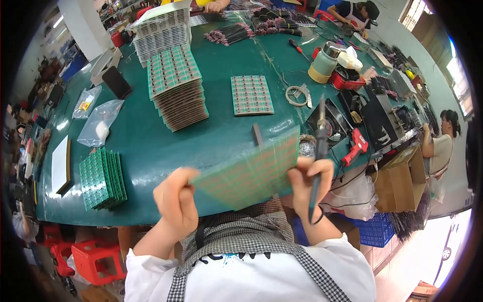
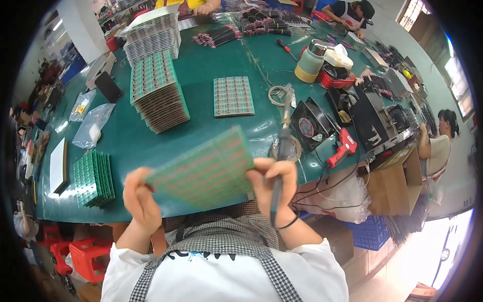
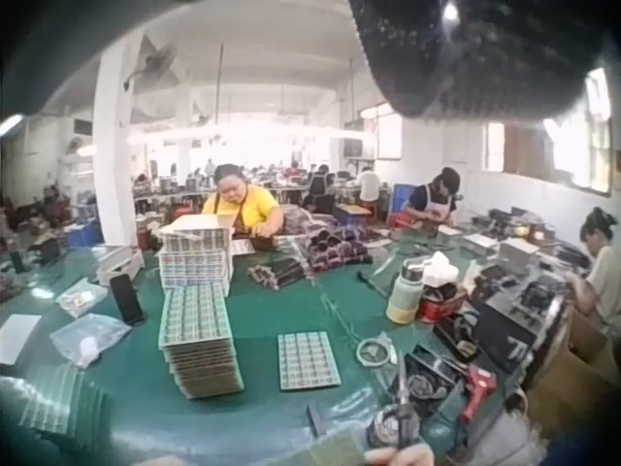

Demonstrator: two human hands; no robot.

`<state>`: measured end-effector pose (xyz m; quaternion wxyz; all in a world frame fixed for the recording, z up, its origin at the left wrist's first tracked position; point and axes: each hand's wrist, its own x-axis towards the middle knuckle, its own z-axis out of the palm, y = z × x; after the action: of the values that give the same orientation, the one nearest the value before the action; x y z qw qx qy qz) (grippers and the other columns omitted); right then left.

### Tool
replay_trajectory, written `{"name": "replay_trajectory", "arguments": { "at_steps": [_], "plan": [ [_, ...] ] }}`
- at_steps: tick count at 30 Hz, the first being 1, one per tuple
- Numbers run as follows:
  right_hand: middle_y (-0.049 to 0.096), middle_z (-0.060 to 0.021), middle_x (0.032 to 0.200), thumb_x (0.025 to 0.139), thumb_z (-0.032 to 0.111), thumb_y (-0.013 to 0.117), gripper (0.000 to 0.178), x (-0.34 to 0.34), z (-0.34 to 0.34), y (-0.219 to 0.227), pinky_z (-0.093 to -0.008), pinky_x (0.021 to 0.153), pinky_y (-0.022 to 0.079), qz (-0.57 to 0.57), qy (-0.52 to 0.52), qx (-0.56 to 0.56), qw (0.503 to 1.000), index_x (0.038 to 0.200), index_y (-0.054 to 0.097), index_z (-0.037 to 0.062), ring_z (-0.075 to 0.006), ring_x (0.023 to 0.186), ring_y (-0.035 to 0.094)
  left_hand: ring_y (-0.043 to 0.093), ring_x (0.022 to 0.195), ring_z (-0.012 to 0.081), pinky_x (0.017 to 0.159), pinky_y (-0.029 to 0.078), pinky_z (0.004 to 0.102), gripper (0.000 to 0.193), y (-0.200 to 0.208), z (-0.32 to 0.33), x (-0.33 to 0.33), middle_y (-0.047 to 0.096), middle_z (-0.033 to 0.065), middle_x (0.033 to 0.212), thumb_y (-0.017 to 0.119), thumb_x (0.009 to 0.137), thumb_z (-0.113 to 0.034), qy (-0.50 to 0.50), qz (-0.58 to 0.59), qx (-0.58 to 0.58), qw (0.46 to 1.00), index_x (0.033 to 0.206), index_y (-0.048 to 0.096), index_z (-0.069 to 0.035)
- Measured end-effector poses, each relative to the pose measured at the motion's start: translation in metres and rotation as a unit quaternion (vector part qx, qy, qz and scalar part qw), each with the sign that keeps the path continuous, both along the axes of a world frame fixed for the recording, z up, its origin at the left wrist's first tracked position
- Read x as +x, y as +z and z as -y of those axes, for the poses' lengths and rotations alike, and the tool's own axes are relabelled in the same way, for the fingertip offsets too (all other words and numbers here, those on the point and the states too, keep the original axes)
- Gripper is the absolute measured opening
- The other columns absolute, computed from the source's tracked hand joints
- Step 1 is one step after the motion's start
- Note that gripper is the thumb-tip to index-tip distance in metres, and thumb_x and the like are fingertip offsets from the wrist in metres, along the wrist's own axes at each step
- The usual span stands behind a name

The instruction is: The person solders electronic components onto multiple green printed circuit boards at a workbench. This is done by hand, using a soldering iron and solder wire, with pliers to manipulate components.

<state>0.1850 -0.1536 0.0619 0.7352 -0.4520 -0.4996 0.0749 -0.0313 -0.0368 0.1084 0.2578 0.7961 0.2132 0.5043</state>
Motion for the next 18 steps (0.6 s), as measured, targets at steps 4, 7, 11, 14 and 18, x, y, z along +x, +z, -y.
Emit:
{"name": "replay_trajectory", "arguments": {
  "at_steps": [4, 7, 11, 14, 18],
  "plan": [
    [0.063, -0.0184, 0.103, 0.084, -0.009, 0.061, 0.033, 0.018, -0.003, 0.002, -0.0301, 0.081, 0.048, -0.002, -0.048, 0.002, 0.999, 0.098, 0.036, 0.0063, -0.0194, 0.091, 0.061, 0.05, 0.057, 0.0166, 0.052, 0.041, 0.0281, 0.043, -0.017, 0.003, -0.047, 0.058, 0.0109, 0.073, 0.032, 0.102, -0.038, -0.074, -0.213, -0.291, 0.93, 0.118, 0.05, -0.001],
    [0.06, -0.013, 0.1, 0.086, -0.002, 0.063, 0.031, 0.019, 0.004, -0.015, -0.0311, 0.085, 0.045, 0.0, -0.098, -0.041, 0.994, 0.098, 0.037, 0.0091, -0.0184, 0.091, 0.057, 0.053, 0.067, 0.0147, 0.052, 0.042, 0.0264, 0.061, -0.046, 0.007, -0.097, 0.063, 0.0096, 0.086, 0.021, 0.1, -0.053, -0.132, -0.267, -0.537, 0.789, 0.125, 0.049, -0.005],
    [0.056, -0.011, 0.105, 0.09, -0.001, 0.057, 0.019, 0.017, 0.014, -0.016, -0.0301, 0.086, 0.044, 0.01, -0.159, -0.098, 0.982, 0.099, 0.043, 0.0068, -0.0181, 0.094, 0.055, 0.052, 0.076, 0.0148, 0.063, 0.047, 0.0277, 0.08, -0.051, 0.046, -0.132, 0.062, 0.0112, 0.096, 0.015, 0.092, -0.07, -0.238, -0.021, -0.792, 0.562, 0.133, 0.045, -0.009],
    [0.057, -0.0103, 0.103, 0.091, 0.002, 0.058, 0.021, 0.025, 0.006, -0.024, -0.0292, 0.083, 0.045, 0.03, -0.209, -0.131, 0.969, 0.107, 0.046, 0.0042, -0.0176, 0.092, 0.055, 0.041, 0.064, 0.0148, 0.089, 0.041, 0.0406, 0.072, -0.083, 0.085, -0.129, 0.046, 0.0023, 0.069, 0.018, 0.094, -0.065, -0.305, 0.313, -0.75, 0.497, 0.123, 0.051, -0.007],
    [0.057, -0.0103, 0.102, 0.093, 0.002, 0.057, 0.016, 0.03, 0.0, -0.021, -0.0297, 0.085, 0.044, 0.05, -0.194, -0.111, 0.973, 0.106, 0.047, 0.0027, -0.0177, 0.095, 0.056, 0.021, 0.041, 0.0143, 0.065, 0.037, 0.0353, 0.068, -0.051, 0.067, -0.116, 0.02, -0.0041, 0.044, 0.016, 0.096, -0.063, -0.357, 0.43, -0.59, 0.584, 0.061, 0.045, -0.012]
  ]
}}
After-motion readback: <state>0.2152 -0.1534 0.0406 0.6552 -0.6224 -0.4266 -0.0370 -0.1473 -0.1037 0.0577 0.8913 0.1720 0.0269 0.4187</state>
